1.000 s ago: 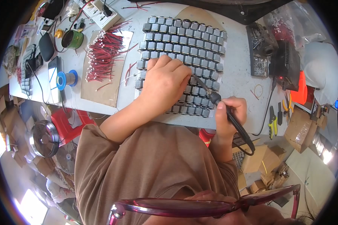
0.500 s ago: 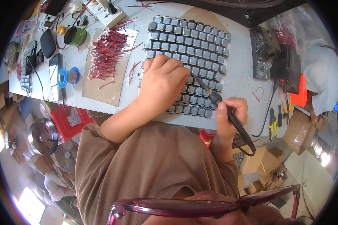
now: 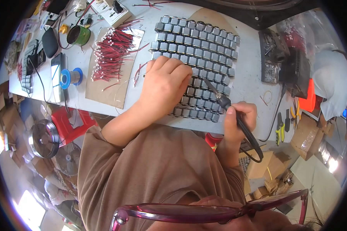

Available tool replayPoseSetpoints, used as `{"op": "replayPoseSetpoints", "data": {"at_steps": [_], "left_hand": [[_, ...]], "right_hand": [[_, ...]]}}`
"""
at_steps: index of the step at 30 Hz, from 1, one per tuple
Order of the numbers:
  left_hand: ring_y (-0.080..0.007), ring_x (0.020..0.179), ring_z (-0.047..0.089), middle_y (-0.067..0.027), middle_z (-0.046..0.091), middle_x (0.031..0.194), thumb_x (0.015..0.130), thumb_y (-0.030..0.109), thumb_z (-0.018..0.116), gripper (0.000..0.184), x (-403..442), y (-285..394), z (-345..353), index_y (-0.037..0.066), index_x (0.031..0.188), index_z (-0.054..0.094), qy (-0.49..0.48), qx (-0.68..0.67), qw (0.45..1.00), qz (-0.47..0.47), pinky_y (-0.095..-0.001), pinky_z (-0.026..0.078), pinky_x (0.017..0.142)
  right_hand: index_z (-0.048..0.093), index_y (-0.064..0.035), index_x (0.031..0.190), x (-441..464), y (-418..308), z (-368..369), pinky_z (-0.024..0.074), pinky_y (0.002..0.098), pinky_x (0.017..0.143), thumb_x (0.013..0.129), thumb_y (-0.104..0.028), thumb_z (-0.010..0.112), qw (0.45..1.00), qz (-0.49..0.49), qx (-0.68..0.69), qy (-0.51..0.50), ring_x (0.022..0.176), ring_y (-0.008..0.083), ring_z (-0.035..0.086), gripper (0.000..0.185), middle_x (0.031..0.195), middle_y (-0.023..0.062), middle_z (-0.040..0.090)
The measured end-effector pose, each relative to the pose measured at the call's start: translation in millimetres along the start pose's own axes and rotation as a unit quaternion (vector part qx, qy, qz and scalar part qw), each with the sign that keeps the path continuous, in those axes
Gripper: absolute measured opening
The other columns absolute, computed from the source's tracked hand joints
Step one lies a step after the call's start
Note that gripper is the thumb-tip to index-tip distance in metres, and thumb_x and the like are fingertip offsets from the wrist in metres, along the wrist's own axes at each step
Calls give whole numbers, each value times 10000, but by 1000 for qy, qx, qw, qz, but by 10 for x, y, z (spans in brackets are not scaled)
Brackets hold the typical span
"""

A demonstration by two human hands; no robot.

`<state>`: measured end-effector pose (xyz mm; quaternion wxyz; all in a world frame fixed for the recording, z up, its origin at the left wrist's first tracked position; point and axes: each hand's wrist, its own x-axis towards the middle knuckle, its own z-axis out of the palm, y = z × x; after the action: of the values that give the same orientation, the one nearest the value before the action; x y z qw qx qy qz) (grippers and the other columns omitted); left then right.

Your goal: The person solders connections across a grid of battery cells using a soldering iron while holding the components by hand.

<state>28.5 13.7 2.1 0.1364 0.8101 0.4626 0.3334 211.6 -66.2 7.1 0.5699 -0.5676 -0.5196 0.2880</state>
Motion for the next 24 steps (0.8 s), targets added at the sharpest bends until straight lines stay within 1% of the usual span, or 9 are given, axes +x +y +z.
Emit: {"op": "replayPoseSetpoints", "data": {"at_steps": [4, 12, 14, 17, 19, 21, 24], "left_hand": [[-205, 736, 498, -7, 552, 786, 647, 42, 643, 164, 0, 11, -31, 100, 785, 576, -23, 1, 1000, 6, -328, 355, 638], [-213, 727, 496, -15, 544, 777, 650, 38, 637, 161, -1, 2, 16, 98, 787, 578, -35, -14, 999, 10, -330, 361, 638], [-215, 726, 496, -17, 543, 775, 650, 36, 635, 160, -5, 0, 31, 96, 787, 577, -33, -15, 999, 11, -330, 362, 637], [-220, 729, 497, -23, 543, 774, 649, 29, 632, 160, 0, 2, 26, 93, 785, 575, -30, -18, 999, 9, -331, 368, 643], [-223, 734, 499, -26, 543, 775, 648, 25, 631, 161, -4, -9, 26, 91, 783, 573, -29, -19, 999, 6, -332, 374, 649], [-230, 746, 503, -33, 548, 781, 644, 21, 633, 168, -27, -43, 35, 89, 785, 572, 5, -44, 999, -10, -333, 387, 663], [-225, 761, 503, -32, 552, 787, 641, 19, 638, 177, -34, -53, -49, 89, 790, 574, -4, -33, 999, -1, -331, 397, 676]], "right_hand": [[477, -11, 818, 6, 4, 19, 364, 197, 522, 719, -25, 602, 1000, 6, 10, -29, 581, 69, 438, 160, 692, 40, 494], [481, -12, 815, 12, 19, 47, 365, 197, 516, 723, -44, 607, 1000, -1, -4, -28, 574, 67, 438, 160, 694, 39, 496], [481, -12, 816, 12, 18, 44, 366, 197, 516, 722, -42, 606, 1000, -8, -12, -27, 572, 67, 437, 159, 695, 39, 496], [482, -11, 819, 3, 14, 33, 371, 198, 521, 718, -35, 603, 999, 14, -4, -39, 577, 68, 441, 159, 702, 42, 497], [482, -9, 817, 13, -3, 42, 372, 199, 522, 717, -37, 606, 1000, 1, -16, -12, 582, 67, 443, 162, 704, 44, 498], [481, -9, 816, 17, -1, 40, 372, 200, 522, 718, -35, 604, 1000, -5, -15, -11, 583, 68, 444, 160, 705, 46, 498], [480, -9, 817, 19, -16, 50, 373, 202, 523, 718, -29, 600, 1000, -14, -11, -15, 584, 71, 445, 157, 706, 50, 499]]}}
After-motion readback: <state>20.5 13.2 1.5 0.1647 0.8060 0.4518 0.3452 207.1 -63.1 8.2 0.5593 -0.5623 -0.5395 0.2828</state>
